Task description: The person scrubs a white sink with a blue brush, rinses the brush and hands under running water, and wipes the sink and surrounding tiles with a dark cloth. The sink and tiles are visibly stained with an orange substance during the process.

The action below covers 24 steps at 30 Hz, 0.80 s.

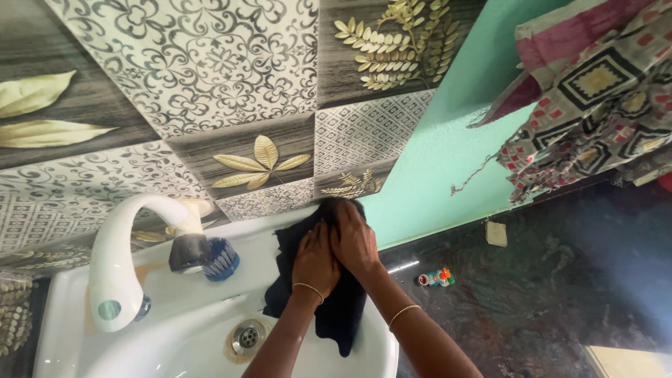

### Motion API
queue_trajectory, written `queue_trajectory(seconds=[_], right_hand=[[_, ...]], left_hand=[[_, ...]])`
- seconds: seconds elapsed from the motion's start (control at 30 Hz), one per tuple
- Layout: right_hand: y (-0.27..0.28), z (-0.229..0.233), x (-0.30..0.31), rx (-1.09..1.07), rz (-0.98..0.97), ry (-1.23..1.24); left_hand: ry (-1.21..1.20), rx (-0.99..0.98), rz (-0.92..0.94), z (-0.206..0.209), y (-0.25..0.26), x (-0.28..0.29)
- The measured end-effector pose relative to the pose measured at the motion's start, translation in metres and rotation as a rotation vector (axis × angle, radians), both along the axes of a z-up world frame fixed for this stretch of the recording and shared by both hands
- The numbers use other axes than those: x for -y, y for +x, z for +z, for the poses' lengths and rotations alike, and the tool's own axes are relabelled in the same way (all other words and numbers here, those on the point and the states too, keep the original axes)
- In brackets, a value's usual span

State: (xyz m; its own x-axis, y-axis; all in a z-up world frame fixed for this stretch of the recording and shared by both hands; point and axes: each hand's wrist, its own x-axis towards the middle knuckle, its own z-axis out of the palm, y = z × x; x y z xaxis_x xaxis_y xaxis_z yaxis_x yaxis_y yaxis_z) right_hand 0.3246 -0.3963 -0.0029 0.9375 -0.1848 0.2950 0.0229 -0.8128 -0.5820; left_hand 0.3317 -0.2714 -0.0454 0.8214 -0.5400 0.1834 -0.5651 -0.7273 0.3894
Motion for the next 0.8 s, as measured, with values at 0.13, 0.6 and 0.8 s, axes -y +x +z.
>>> queue_trajectory(seconds=[0.13, 0.6, 0.8], right_hand=[[0.005, -0.016, 0.008, 0.016, -0.017, 0.005], [-0.085, -0.015, 0.001, -0.396, -0.336, 0.206], [-0.120, -0.024, -0.009, -0.172, -0.259, -0.036]], left_hand=[[0.060, -0.060, -0.001, 0.001, 0.000, -0.002], [-0.281, 0.026, 0.045, -0.012, -0.042, -0.009], [-0.292, 0.025, 0.068, -0.015, -0.099, -0.007]])
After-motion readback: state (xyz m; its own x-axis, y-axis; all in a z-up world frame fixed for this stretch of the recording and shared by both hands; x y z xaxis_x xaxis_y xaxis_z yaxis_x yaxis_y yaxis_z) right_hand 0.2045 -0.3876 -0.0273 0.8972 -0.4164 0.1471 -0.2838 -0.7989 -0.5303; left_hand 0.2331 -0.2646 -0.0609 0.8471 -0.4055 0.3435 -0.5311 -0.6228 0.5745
